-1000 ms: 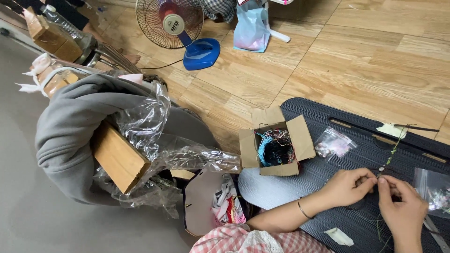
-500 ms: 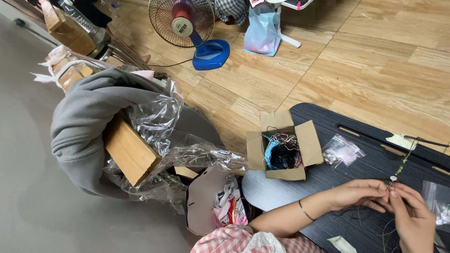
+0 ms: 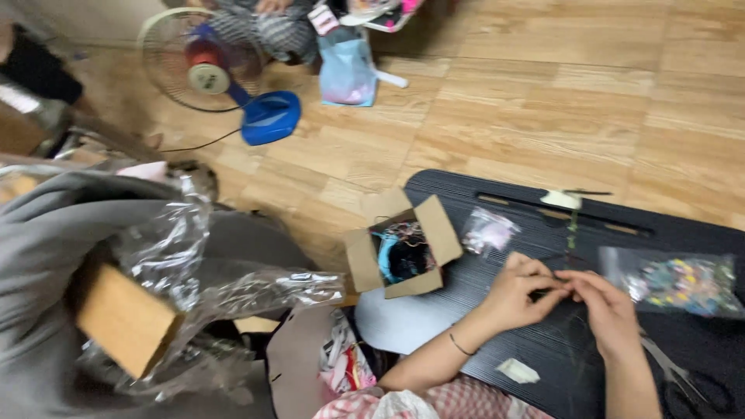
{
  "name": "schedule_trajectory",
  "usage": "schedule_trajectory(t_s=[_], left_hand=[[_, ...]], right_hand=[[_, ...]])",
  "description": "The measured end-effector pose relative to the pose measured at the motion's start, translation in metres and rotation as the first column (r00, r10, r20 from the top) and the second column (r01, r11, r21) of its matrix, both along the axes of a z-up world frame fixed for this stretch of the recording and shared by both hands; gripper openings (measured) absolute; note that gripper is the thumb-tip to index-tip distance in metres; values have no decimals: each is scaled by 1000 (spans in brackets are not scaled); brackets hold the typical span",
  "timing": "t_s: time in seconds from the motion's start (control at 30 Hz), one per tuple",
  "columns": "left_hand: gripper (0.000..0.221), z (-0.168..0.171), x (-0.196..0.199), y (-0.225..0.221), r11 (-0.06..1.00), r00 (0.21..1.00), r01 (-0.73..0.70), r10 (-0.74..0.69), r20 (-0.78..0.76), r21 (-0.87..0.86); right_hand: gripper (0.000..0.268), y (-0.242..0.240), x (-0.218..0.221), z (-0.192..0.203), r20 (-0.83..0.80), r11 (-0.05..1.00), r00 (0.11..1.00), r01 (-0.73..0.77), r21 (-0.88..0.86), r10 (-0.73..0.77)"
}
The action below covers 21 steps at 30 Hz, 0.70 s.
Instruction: The person is tying a series of decorative knots on a thin green cord, likely for jewelry making.
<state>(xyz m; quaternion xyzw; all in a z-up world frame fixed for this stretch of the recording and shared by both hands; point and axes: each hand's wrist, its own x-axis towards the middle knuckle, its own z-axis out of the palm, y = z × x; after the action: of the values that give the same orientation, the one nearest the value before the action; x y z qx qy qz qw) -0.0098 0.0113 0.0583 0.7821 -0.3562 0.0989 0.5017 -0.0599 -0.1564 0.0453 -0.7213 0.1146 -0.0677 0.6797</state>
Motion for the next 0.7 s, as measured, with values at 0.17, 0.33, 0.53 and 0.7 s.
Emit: schedule_trajectory(t_s=[0.17,0.33,0.53,0.7], left_hand=[[9,9,2,4,988,981,-32,2,193,153],[7,3,2,3,975,963,-87,30,266,206],[9,-4,2,3,973,971,-67,12,239,223],[8,-2,2,3,980,986,-87,59,154,179]], right_hand=[[27,-5,-4,17,-75,927,996,-63,-370,38],[25,6,-2,43,-206,950,978,-100,-296,39],[18,5,1,40,-322,986,946,-80,-144,30],[23,4,1,29,-332,971,943,-105,-215,28]])
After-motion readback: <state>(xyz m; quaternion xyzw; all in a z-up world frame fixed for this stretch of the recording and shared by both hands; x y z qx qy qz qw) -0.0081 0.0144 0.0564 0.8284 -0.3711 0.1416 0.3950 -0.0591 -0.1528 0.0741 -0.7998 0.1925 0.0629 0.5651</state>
